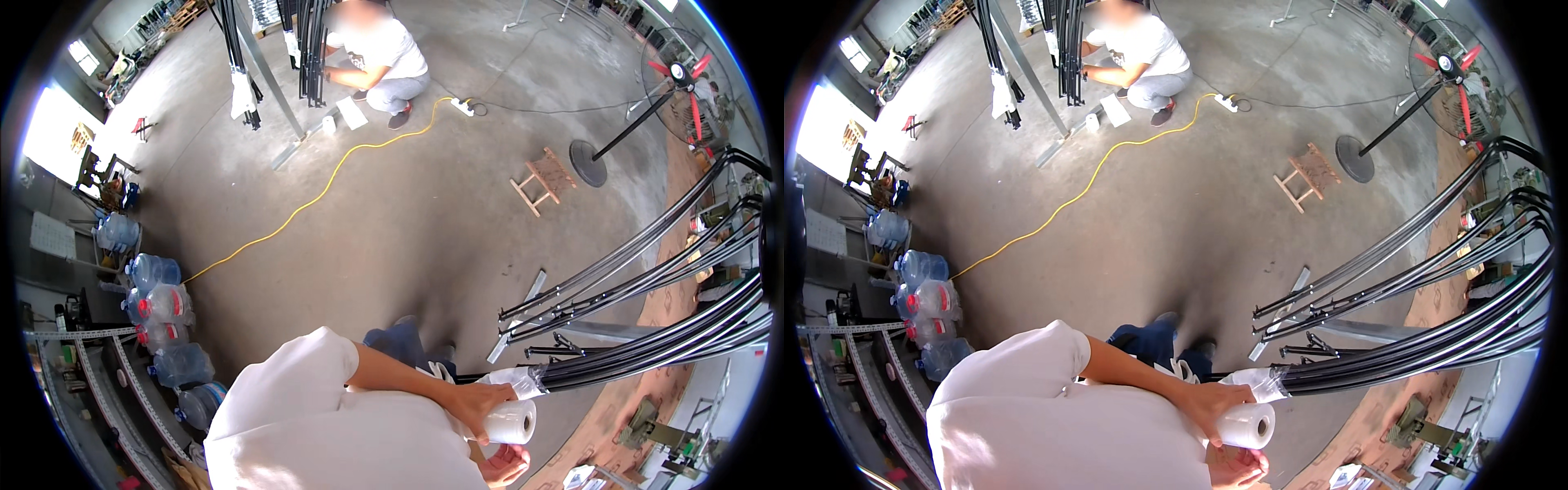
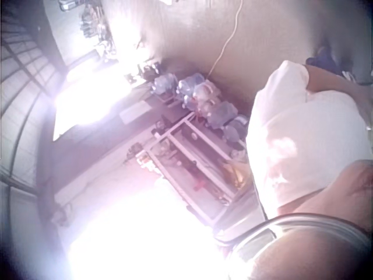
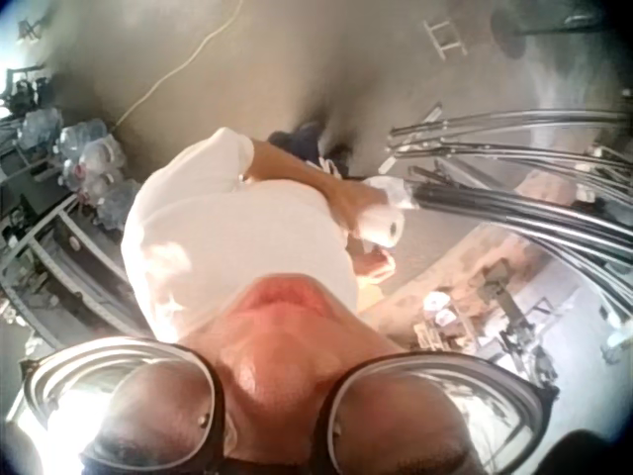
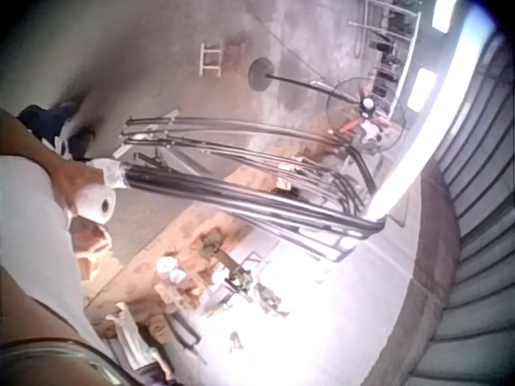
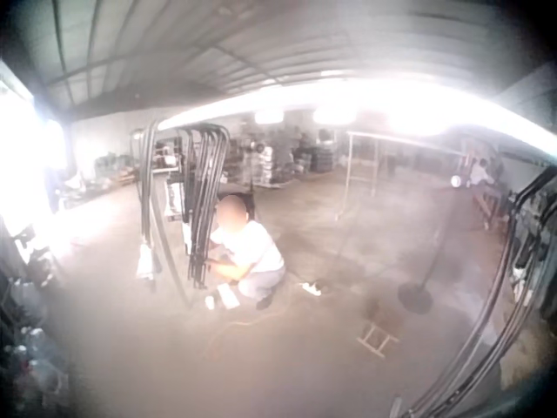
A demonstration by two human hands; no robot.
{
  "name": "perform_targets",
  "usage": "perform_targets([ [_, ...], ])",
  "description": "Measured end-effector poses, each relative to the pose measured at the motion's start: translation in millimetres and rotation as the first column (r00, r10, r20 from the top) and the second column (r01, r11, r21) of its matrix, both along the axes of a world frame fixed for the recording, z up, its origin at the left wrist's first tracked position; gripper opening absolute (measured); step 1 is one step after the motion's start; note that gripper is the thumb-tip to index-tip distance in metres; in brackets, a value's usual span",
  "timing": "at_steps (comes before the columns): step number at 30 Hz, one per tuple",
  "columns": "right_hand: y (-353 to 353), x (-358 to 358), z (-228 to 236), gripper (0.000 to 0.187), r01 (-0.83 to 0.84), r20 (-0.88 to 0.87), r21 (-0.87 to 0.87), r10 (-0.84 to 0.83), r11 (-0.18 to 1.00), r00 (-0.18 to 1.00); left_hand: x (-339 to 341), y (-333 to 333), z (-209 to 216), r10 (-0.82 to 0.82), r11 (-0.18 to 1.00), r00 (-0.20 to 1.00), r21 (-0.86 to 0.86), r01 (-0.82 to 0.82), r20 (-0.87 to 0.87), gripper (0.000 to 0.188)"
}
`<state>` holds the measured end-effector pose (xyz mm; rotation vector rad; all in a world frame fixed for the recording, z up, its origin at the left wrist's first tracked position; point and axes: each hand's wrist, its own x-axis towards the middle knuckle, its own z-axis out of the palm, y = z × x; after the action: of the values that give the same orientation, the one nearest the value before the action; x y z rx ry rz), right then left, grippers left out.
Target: The person retrieves white protective sheets from a cardboard box and wraps them around the ends of a bundle of black metal rods. The person then uses a roll of clear plastic wrap to secure the protective sheets around the rod bundle.
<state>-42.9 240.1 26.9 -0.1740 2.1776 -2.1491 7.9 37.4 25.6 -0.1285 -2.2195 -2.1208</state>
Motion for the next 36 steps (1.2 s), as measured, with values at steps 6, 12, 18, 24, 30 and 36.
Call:
perform_targets([
  [6,-30.1,23.0,30.5,0.073,-0.201,-0.018,0.086,0.203,0.976,0.979,2.0,13.5,7.6,0.183,0.967,0.983,-0.174,-0.185,-0.029,0.074],
  [12,-56.6,25.4,26.2,0.073,-0.132,-0.003,0.204,0.135,0.970,0.991,-9.3,28.2,-0.7,0.253,0.904,0.954,-0.310,-0.293,-0.163,0.068],
  [18,-75.9,23.7,52.5,0.067,-0.032,0.142,0.172,0.008,0.985,0.990,-7.5,30.9,-4.8,0.208,0.891,0.937,-0.340,-0.300,-0.280,0.068],
  [24,-52.4,-2.6,37.8,0.071,-0.260,0.152,-0.020,0.260,0.965,0.954,-2.8,17.1,-6.1,0.155,0.929,0.940,-0.279,-0.244,-0.304,0.052],
  [30,-44.1,-7.4,26.1,0.072,-0.266,0.202,-0.119,0.285,0.957,0.937,-15.3,12.5,-19.0,0.161,0.964,0.946,-0.160,-0.212,-0.281,0.047],
  [36,-25.5,-19.1,6.3,0.072,-0.231,0.286,-0.330,0.330,0.915,0.899,-8.2,29.9,-9.5,0.120,0.969,0.931,-0.164,-0.185,-0.344,0.072],
])
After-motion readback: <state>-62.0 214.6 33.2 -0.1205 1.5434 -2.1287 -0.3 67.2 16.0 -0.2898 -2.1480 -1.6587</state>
